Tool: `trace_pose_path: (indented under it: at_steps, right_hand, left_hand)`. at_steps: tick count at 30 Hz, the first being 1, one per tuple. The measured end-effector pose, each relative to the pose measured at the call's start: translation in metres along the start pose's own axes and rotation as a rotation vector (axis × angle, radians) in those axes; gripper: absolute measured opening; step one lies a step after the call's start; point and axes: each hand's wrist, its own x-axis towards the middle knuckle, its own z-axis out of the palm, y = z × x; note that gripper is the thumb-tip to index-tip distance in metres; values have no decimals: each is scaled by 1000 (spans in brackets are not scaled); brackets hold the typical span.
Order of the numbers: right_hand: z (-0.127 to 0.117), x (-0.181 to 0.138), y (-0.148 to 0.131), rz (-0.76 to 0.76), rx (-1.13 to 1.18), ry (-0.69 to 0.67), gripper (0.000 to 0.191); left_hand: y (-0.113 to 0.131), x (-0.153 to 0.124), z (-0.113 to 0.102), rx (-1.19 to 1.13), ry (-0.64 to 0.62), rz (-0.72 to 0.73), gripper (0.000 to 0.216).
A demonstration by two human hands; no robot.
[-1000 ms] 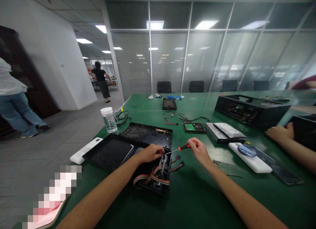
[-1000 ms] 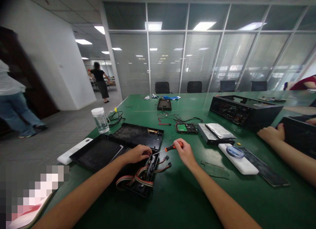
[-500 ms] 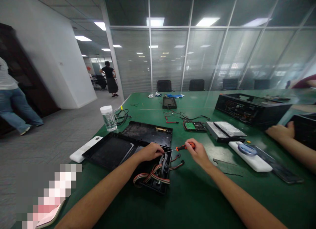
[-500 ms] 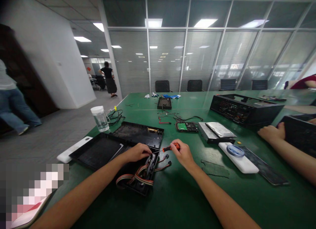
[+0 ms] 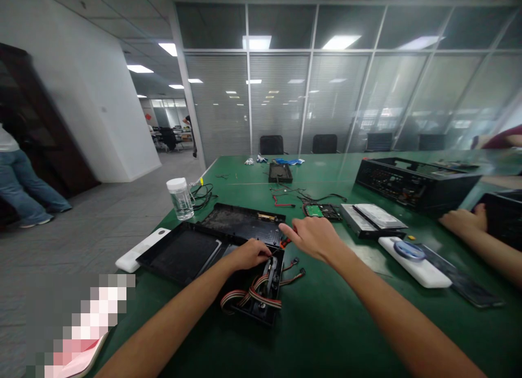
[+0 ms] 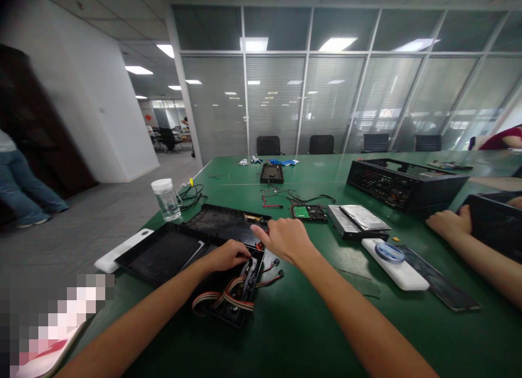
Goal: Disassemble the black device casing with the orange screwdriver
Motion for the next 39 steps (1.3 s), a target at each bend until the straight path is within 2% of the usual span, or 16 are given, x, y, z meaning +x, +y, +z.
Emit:
trace_pose_path:
  at_steps: [4, 7, 9, 13, 18, 22, 26, 30, 33, 35, 39]
  right_hand:
    - [-13, 14, -21, -128, 117, -74, 38]
    - [-15, 15, -31, -60, 43, -120, 56]
    - [-17, 14, -34, -13, 2, -133, 58]
    - [-20, 15, -34, -115, 51, -149, 39]
    - [-20, 20, -32, -81, -23, -136, 53]
    - [-17, 18, -28, -107, 21, -152, 43]
    - [-16, 17, -23, -80, -13, -135, 49]
    - [-14, 18, -21, -148, 80, -119, 48]
    - [-11, 21, -21, -130, 101, -124, 55]
    - [-9, 23, -18, -113, 150, -91, 51]
    - [-9, 25, 3, -132, 433, -51, 41]
  left_hand:
    - [1, 0, -1, -16, -15, -13, 19]
    - [3, 0, -2, -45, -28, -28, 19]
    - [3, 0, -2, -53, -25, -32, 19]
    - [2, 1, -2, -55, -22, -46, 19]
    - [0, 1, 0, -40, -16, -37, 19]
    - [-2, 0, 2, -27, -7, -41, 18]
    - [-3, 0, 2, -43, -11, -21, 19]
    - [-3, 0, 1, -45, -15, -11, 18]
    - [-2, -1, 1, -32, -17, -19, 18]
    - [-1, -1, 1, -24, -14, -16, 18]
    - [1, -1, -4, -8, -12, 3, 17]
